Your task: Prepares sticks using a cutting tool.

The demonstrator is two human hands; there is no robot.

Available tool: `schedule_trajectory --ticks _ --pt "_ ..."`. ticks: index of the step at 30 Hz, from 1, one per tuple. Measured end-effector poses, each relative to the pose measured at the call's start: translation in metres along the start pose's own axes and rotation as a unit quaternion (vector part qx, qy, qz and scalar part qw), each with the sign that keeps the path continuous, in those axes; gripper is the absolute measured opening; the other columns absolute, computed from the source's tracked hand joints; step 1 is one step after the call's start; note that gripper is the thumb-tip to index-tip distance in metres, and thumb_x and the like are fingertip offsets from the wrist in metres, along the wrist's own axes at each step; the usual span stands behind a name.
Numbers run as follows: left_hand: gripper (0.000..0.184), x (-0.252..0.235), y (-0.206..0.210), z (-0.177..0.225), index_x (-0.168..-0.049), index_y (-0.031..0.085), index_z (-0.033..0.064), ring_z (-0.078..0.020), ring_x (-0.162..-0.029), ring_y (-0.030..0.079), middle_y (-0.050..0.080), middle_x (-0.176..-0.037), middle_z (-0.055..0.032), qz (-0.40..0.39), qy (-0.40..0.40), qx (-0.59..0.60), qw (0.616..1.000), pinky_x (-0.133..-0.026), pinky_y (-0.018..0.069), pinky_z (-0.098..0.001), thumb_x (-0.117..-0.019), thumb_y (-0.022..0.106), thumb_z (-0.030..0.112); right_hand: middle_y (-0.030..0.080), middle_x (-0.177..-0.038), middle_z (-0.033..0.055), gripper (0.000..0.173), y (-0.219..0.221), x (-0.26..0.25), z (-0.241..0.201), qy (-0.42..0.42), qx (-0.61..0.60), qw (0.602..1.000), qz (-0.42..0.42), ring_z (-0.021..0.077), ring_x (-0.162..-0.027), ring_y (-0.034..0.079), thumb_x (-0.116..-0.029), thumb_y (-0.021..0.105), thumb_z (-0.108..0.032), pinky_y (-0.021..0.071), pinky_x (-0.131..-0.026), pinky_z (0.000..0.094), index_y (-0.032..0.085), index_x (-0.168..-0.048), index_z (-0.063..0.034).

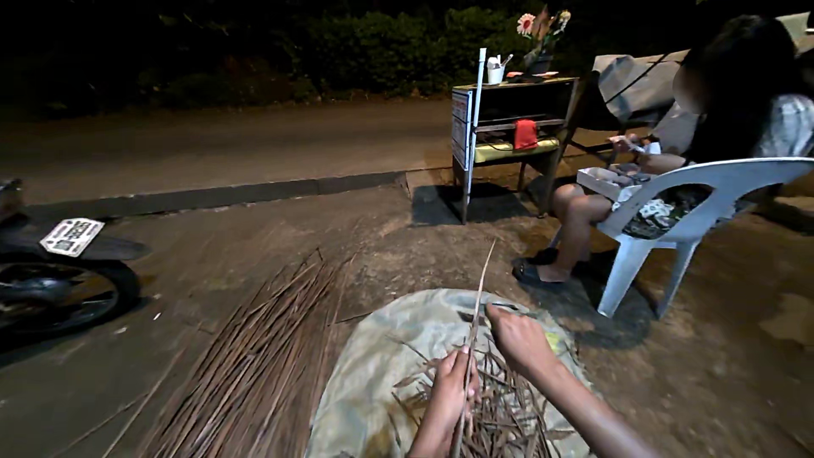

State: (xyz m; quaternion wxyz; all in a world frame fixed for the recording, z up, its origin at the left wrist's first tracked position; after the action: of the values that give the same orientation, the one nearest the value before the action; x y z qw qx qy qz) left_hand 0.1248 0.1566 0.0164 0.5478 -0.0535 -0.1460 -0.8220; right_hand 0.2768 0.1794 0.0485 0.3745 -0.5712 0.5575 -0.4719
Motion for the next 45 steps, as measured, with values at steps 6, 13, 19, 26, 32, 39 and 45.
schedule_trajectory --ticks 6,13,19,26,32,39,45 --pt "0.038 0.014 0.012 -0.007 -0.088 0.051 0.0086 0.0015 -0.041 0.040 0.046 -0.057 0.0072 -0.062 -0.021 -0.012 0.998 -0.040 0.0354 -0.0121 -0.1134 0.025 0.020 0.069 -0.114 0.0266 0.034 -0.029 -0.014 0.054 0.136 -0.045 0.987 0.067 0.0481 -0.106 0.067 -0.1077 0.044 -0.015 0.0520 -0.086 0.0626 0.056 -0.138 -0.0062" --pt "0.042 0.017 0.016 -0.008 -0.085 0.052 0.0096 0.0017 -0.041 0.041 0.048 -0.056 0.0071 -0.093 -0.022 0.005 0.995 -0.040 0.0366 -0.0119 -0.1133 0.022 0.020 0.069 -0.113 0.0267 0.032 -0.056 -0.014 0.095 0.208 -0.056 0.968 0.130 0.0485 -0.107 0.067 -0.1057 0.049 -0.014 0.0511 -0.084 0.0631 0.057 -0.135 -0.0046" --pt "0.043 0.018 0.018 -0.010 -0.083 0.052 0.0103 0.0025 -0.041 0.040 0.048 -0.056 0.0075 -0.111 -0.021 0.010 0.994 -0.040 0.0356 -0.0112 -0.1129 0.022 0.020 0.069 -0.115 0.0269 0.032 -0.056 -0.015 0.106 0.232 -0.057 0.962 0.130 0.0478 -0.108 0.067 -0.1051 0.050 -0.013 0.0513 -0.085 0.0626 0.056 -0.135 -0.0037" --pt "0.043 0.020 0.014 -0.008 -0.084 0.052 0.0100 0.0026 -0.041 0.040 0.048 -0.057 0.0074 -0.105 -0.028 0.015 0.994 -0.040 0.0356 -0.0110 -0.1130 0.022 0.020 0.069 -0.113 0.0272 0.030 -0.063 -0.011 0.114 0.249 -0.053 0.955 0.152 0.0485 -0.106 0.067 -0.1029 0.054 -0.011 0.0510 -0.083 0.0633 0.058 -0.132 -0.0030" --pt "0.043 0.020 0.010 -0.008 -0.083 0.052 0.0118 0.0024 -0.042 0.042 0.050 -0.057 0.0081 -0.116 -0.003 0.010 0.993 -0.042 0.0371 -0.0118 -0.1121 0.021 0.019 0.067 -0.115 0.0326 0.037 -0.071 -0.005 0.132 0.252 -0.097 0.944 0.191 0.0536 -0.109 0.065 -0.1031 0.055 -0.013 0.0483 -0.086 0.0685 0.055 -0.137 0.0005" --pt "0.048 0.009 -0.008 -0.003 -0.082 0.052 0.0129 0.0013 -0.042 0.043 0.048 -0.055 0.0093 -0.118 -0.004 0.170 0.978 -0.048 0.0453 -0.0136 -0.1121 0.015 0.022 0.059 -0.082 0.0005 0.043 -0.041 -0.015 0.070 -0.100 -0.475 0.874 0.038 0.0059 -0.062 0.052 -0.1102 0.036 -0.030 0.0452 -0.058 0.0242 0.058 -0.134 -0.0023" --pt "0.039 0.007 -0.023 -0.004 -0.081 0.059 0.0149 -0.0032 -0.047 0.053 0.051 -0.056 0.0078 -0.200 -0.016 0.377 0.904 -0.058 0.0556 -0.0200 -0.1100 0.036 0.026 0.050 -0.067 -0.0079 0.030 -0.015 -0.006 0.014 -0.207 -0.479 0.849 -0.077 -0.0001 -0.054 0.043 -0.1041 0.055 -0.025 0.0379 -0.053 0.0190 0.066 -0.124 -0.0047"
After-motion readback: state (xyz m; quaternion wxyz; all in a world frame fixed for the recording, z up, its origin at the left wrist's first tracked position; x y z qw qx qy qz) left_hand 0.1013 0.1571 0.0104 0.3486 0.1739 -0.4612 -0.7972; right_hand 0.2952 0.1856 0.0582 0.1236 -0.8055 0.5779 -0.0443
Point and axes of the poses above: each hand's wrist, its own x-axis away from the middle knuckle, its own y-axis out of the palm, z = x × y, the point moved 2 cm from there along -x, towards the middle knuckle
